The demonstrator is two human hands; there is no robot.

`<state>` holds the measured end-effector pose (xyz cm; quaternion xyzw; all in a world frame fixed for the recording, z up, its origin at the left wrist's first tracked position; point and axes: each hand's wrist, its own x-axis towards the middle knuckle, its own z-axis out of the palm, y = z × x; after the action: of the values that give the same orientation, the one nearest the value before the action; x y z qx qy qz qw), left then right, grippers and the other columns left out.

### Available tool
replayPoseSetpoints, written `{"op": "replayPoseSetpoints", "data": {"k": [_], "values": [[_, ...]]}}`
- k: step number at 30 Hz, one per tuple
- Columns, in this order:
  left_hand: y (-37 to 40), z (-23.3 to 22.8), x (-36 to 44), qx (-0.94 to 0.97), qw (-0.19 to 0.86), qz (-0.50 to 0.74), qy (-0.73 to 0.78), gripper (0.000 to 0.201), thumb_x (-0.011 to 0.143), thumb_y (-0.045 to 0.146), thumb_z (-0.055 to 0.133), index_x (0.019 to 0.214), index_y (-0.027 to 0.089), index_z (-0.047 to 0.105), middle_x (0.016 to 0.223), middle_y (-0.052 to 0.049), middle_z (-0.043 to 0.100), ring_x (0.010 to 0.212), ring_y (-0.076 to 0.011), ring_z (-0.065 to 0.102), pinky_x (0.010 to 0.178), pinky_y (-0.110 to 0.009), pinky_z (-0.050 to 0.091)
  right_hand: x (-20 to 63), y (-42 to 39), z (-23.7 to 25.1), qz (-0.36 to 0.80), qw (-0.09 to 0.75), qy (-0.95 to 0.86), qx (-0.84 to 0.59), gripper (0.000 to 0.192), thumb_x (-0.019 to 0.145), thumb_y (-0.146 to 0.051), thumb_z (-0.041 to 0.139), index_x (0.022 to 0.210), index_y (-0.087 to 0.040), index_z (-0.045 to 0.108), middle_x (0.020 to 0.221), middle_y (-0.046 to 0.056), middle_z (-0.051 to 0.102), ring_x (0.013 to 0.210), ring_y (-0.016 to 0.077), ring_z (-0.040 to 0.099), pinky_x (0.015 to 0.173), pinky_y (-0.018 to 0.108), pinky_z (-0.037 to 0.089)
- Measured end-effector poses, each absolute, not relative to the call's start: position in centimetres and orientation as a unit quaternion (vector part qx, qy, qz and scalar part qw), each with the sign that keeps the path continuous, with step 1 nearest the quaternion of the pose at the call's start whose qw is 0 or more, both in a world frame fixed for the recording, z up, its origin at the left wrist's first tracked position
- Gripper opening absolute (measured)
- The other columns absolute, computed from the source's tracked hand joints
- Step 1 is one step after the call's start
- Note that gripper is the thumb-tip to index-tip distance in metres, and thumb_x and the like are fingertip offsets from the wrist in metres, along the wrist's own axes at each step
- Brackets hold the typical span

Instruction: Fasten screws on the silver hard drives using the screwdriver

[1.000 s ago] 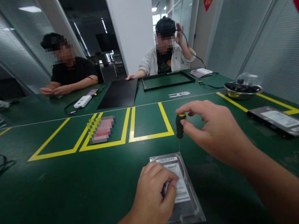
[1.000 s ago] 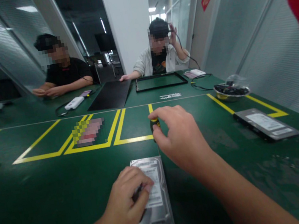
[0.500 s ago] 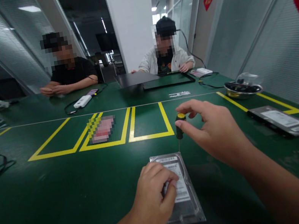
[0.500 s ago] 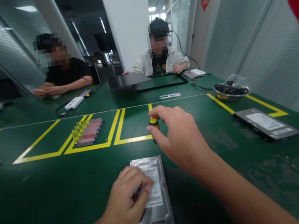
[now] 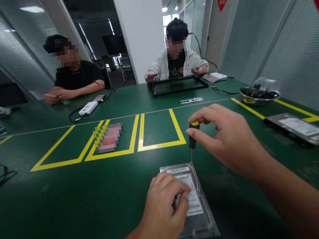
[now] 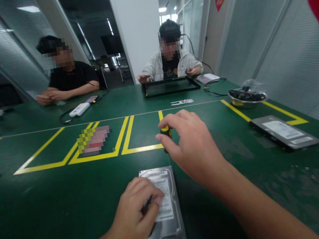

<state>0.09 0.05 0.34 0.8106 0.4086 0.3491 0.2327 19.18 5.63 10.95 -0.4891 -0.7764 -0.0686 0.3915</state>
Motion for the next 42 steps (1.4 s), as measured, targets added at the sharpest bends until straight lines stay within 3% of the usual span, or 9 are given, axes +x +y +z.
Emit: {"op": "replayPoseSetpoints", "data": {"k": [34,42], "values": [[0.04,0.42,0.02,0.812,0.235,0.344,0.410,0.014,0.085,0.012,0.053,0.084,0.020,0.064,0.084,-0.003,0.065,0.086,-0.0219,0.057,0.081,-0.038,0.039,19.14,5.46,11.05,-0.072,0.395,-0.772,-0.492,0.013,0.081,-0.019,0.060,0.092,-0.020,0.065,0.090,0.004,0.070,0.083,0.0215,0.062,0.071,0.033,0.043],[0.13,0.39,0.04,0.812,0.236,0.348,0.405,0.014,0.085,0.011,0.053,0.083,0.020,0.063,0.084,-0.002,0.064,0.086,-0.0214,0.056,0.081,-0.038,0.037,19.11,5.48,11.20,-0.077,0.391,-0.778,-0.486,0.005,0.081,-0.021,0.064,0.086,-0.020,0.064,0.086,0.003,0.068,0.083,0.0208,0.061,0.072,0.032,0.043]]}}
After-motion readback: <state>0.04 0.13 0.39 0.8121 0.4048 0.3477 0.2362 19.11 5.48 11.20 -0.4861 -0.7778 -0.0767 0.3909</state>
